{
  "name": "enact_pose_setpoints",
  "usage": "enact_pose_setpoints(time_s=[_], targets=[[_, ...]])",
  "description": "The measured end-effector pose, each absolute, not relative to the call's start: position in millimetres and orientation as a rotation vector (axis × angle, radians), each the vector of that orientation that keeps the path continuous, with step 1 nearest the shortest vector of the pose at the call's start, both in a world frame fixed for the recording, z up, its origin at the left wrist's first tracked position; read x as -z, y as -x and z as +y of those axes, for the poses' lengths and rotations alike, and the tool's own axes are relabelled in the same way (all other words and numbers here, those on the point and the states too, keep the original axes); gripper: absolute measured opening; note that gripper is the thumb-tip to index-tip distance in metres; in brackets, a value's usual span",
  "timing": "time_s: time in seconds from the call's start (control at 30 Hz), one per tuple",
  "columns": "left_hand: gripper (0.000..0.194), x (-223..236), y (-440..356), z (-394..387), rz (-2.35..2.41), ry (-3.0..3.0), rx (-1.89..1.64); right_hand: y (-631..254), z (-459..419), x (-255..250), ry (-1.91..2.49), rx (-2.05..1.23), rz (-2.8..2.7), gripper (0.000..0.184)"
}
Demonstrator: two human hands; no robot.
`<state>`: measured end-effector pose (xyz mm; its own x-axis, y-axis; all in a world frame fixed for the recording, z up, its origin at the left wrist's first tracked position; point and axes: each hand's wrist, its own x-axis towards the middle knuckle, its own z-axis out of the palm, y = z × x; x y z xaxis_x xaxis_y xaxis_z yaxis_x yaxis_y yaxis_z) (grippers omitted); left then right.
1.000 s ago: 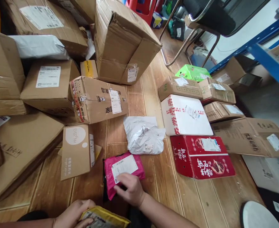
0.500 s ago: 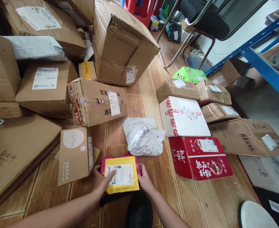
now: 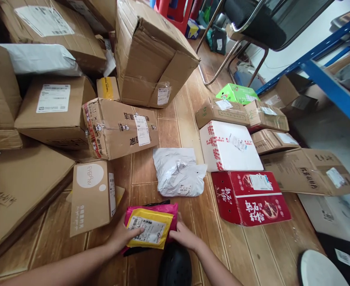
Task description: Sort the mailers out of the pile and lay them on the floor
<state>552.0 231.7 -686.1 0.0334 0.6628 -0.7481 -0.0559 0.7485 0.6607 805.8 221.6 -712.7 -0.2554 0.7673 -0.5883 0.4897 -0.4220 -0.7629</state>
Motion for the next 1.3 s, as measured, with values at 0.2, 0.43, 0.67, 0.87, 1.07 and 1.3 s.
enact_pose_setpoints(time_s=[0.2, 0.43, 0.67, 0.87, 1.07, 1.3], targets=[[0.064, 673, -557, 225, 1.321, -0.960, -0.539, -804, 254, 648, 1.522, -1.261, -2.233, 0.126], [0.050, 641, -571, 250, 1.202, -1.590, -0.393, -797, 256, 676, 1.224, -1.884, -1.735, 0.071], [0.123, 657, -584, 239, 1.454, -1.036, -0.776, -805, 232, 677, 1.169, -2.166, -0.757, 0.071], [0.114, 651, -580, 254, 1.199, -0.530, -0.688, -797, 254, 655, 1.143, -1.922, -1.002, 0.079], [0.087, 648, -566, 263, 0.883, -0.323, -0.539, -849, 331, 672, 2.022, -0.753, -1.234, 0.139], [0.051, 660, -573, 263, 0.792, -0.387, -0.513, -890, 355, 687, 2.020, -1.223, -1.357, 0.071]])
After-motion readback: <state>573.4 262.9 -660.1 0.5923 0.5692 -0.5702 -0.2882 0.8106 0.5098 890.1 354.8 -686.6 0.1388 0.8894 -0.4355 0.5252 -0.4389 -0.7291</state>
